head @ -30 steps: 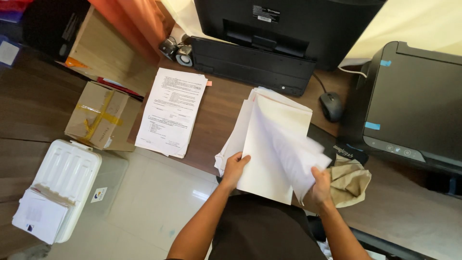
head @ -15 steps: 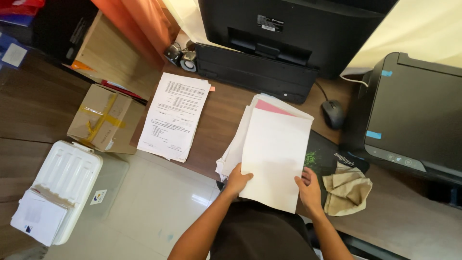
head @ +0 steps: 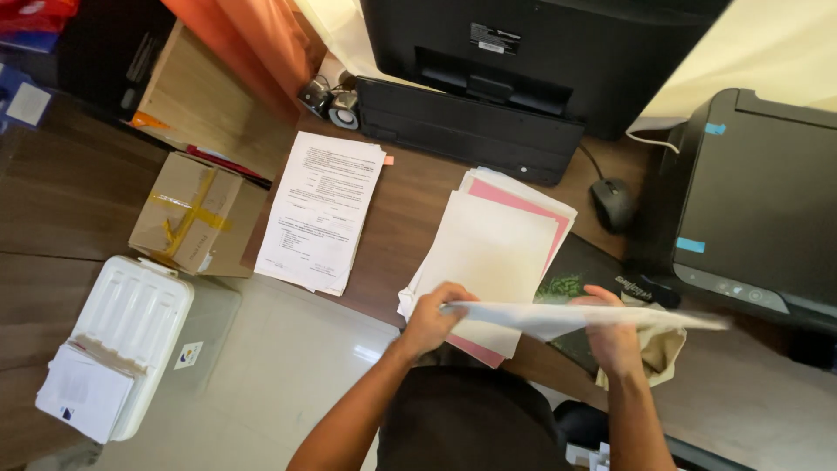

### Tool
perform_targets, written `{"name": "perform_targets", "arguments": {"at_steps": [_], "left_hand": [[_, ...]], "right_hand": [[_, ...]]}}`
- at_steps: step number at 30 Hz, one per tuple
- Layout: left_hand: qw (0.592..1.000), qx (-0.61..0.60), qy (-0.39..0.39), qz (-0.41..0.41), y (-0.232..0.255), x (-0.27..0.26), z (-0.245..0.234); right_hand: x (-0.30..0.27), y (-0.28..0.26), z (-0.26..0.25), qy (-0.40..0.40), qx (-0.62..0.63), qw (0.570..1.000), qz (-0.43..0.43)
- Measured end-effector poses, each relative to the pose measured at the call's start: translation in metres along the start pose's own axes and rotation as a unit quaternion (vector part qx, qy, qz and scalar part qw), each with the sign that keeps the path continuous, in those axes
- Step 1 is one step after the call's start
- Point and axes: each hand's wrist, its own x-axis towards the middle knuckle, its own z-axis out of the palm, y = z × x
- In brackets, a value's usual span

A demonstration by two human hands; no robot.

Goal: The person sorts through a stack of papers on a desk, separating them into different piles. They handle various documents, including a yellow pad and a pink folder, and move them between stacks while occasionally flipping through the pages.

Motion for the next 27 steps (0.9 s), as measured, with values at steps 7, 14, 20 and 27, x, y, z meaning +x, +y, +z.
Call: {"name": "perform_targets", "arguments": {"at_steps": [7, 14, 20, 27], "left_hand": [[0.968, -0.206, 0.142, 0.001, -0.005, -0.001, -0.001], [0.974, -0.102, 0.2, 0.034, -0.065, 0.019, -0.013], [0.963, -0.048, 0.265, 0.02, -0.045, 0.04, -0.117], [0.918, 0.132, 0.374, -0.018, -0.113, 0.03, -0.295]], "right_hand": [[-0.03, -0.053, 0.094, -0.273, -0.056, 0.93, -0.24], [0.018, 0.047, 0.078, 0.005, -0.225, 0.958, -0.18], [0.057, 0.053, 0.195, 0.082, -0.212, 0.948, -0.222], [0.153, 0.144, 0.364, -0.031, -0.317, 0.948, -0.024]]}}
